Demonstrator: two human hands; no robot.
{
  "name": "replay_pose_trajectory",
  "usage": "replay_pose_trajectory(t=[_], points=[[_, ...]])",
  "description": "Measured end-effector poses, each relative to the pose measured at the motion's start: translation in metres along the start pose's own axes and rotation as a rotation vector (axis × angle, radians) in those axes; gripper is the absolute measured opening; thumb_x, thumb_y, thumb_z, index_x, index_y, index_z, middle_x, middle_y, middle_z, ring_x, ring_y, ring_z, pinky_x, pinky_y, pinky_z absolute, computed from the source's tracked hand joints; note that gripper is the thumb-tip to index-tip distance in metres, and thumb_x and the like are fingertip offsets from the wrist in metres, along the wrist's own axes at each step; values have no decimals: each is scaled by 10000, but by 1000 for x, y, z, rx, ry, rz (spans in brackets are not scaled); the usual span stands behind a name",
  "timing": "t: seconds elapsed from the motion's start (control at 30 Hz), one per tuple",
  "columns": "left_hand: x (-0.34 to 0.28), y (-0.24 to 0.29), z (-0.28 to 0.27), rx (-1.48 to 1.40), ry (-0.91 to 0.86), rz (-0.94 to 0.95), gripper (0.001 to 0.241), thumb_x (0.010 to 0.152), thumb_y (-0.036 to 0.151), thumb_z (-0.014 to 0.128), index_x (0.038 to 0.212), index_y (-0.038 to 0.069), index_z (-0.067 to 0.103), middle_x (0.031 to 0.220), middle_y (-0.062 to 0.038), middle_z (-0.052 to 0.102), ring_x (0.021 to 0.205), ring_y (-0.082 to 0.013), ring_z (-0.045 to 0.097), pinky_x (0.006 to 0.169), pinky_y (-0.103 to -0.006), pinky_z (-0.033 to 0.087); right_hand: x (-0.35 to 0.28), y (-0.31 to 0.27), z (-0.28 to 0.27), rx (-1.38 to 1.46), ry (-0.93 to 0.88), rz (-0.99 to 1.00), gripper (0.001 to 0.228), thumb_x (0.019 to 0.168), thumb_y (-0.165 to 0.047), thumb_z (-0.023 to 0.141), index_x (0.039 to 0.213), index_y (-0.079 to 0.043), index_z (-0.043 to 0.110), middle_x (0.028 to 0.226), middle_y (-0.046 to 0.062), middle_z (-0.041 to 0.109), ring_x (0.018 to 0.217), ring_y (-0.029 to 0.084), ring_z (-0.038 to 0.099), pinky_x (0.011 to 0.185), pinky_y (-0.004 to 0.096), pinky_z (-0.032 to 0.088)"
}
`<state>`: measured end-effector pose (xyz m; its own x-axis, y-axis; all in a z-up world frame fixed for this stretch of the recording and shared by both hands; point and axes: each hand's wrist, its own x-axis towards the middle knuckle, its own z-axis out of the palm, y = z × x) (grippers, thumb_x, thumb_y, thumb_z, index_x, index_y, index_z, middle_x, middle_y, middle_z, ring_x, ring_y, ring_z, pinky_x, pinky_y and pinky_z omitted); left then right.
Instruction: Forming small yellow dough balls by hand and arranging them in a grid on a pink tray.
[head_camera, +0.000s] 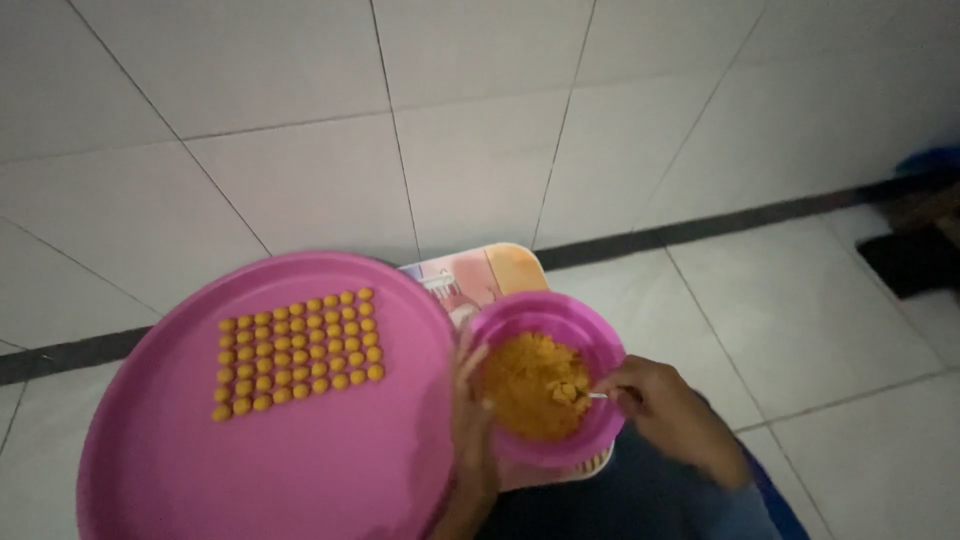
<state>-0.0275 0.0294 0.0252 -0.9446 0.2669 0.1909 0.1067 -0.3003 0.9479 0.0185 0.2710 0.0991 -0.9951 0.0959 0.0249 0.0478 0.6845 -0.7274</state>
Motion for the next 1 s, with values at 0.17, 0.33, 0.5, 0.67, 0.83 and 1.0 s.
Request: replay_pose_trajectory(t=[0.17, 0.33, 0.5, 0.67, 0.83, 1.0], points=[[54, -34, 50, -681, 195, -323, 514, 1052, 311, 400, 1444, 6, 529, 1552, -176, 523, 1459, -266, 452, 1226, -394, 301, -10, -27, -19, -73, 88, 89, 225, 912, -27, 637, 1060, -116, 781, 826, 68, 670, 696, 203, 675, 660, 338, 547], [76, -9, 68, -1192, 100, -571, 583, 1057, 395, 292, 1398, -16, 525, 1433, -236, 538, 1355, -377, 485, 1154, -477, 362, -28, -23, 27, -70, 293, -102, 409, 827, 100, 585, 1119, -117, 771, 891, 111, 644, 762, 232, 670, 690, 335, 545], [84, 26, 69, -1349, 12, -592, 545, 1062, 282, 279, 1376, -100, 508, 1459, -281, 545, 1392, -406, 499, 1179, -498, 407, -27, 2, 68, -174, 523, -392, 575, 763, 162, 548, 1240, -113, 714, 968, 132, 615, 856, 257, 673, 708, 334, 550], [78, 43, 72, -1305, -37, -561, 521, 1068, 266, 281, 1356, -90, 528, 1458, -274, 548, 1408, -394, 493, 1200, -494, 391, -29, -9, 78, -168, 629, -400, 527, 787, 172, 596, 1228, -91, 714, 970, 119, 611, 863, 239, 663, 704, 336, 540], [79, 49, 70, -1469, -69, -556, 463, 1052, 223, 356, 1358, -76, 532, 1465, -259, 525, 1432, -399, 446, 1218, -497, 351, -33, -14, 56, -195, 658, -346, 544, 770, 174, 581, 1226, -82, 732, 1022, 143, 651, 935, 258, 695, 771, 314, 554], [85, 63, 51, -1469, -114, -434, 441, 1015, 181, 438, 1396, -19, 536, 1490, -238, 516, 1438, -382, 430, 1214, -503, 338, -36, 19, 40, -149, 715, -246, 504, 876, 163, 550, 1260, -122, 710, 1047, 129, 648, 965, 229, 710, 843, 313, 572]])
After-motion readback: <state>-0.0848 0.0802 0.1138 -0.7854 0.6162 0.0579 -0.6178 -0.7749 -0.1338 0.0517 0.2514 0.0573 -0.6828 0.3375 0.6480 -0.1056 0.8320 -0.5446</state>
